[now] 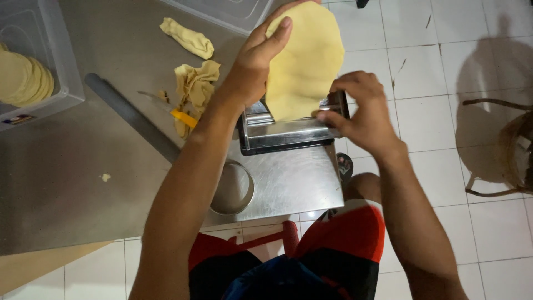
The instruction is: The person uses a manual pasta machine to flatten dough into thin sheets and then uses a circular metal cutter to cut out dough circles, which are then stacked in a container.
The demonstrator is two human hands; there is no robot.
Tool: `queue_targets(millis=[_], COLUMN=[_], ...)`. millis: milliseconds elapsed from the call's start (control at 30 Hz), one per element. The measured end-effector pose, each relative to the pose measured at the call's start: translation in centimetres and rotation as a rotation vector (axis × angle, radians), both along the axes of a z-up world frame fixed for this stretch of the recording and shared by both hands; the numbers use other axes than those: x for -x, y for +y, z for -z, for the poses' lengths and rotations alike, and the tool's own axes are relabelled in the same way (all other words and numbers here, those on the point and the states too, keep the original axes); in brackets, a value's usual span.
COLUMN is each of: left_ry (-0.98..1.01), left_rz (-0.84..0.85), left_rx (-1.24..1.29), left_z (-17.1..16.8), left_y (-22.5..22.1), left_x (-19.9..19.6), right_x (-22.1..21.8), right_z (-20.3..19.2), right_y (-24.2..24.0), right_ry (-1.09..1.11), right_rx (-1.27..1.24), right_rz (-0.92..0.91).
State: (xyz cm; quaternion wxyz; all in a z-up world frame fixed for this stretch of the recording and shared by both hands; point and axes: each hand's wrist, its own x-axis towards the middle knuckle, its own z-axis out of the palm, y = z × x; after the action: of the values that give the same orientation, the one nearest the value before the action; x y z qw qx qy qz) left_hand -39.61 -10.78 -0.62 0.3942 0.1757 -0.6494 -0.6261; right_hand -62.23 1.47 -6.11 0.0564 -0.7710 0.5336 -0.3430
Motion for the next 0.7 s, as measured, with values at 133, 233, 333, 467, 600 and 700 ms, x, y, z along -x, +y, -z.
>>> queue_targets(millis=[133,233,333,467,600,700], left_ry=[0.175,0.145,0.115,0.117,-0.118,0.105], left_rz=[0.149,0.142,0.13,0.127,-0.054,0.044], left_rx=[-0.267,-0.338,-0.329,-0.453,-0.409,-0.375], left_z=[0.0,-0.8,-1.3,-1.1,-3.2,-2.2], left_y=[0.1,0.7,1.3,1.3,2.3,1.8], left_x=[0.5,0.6,0.7,0.5,0.0,0.3], right_x=[3.0,4.5,6.2,7.1,6.6,5.0], right_z=[1.1,3.4,9.2,17.2,19.2,16.2], right_y=[3.0,4.1,4.4,4.5,5.9,8.0], right_ry=[-0.37,-0.57,-0.372,0.173,0.082,-0.045], right_rx=[-0.325,-0.598,-0.666,-0.533,-0.416,-0.384], right_rz=[0.102,0.119,0.126,0.191,0.164,0.071])
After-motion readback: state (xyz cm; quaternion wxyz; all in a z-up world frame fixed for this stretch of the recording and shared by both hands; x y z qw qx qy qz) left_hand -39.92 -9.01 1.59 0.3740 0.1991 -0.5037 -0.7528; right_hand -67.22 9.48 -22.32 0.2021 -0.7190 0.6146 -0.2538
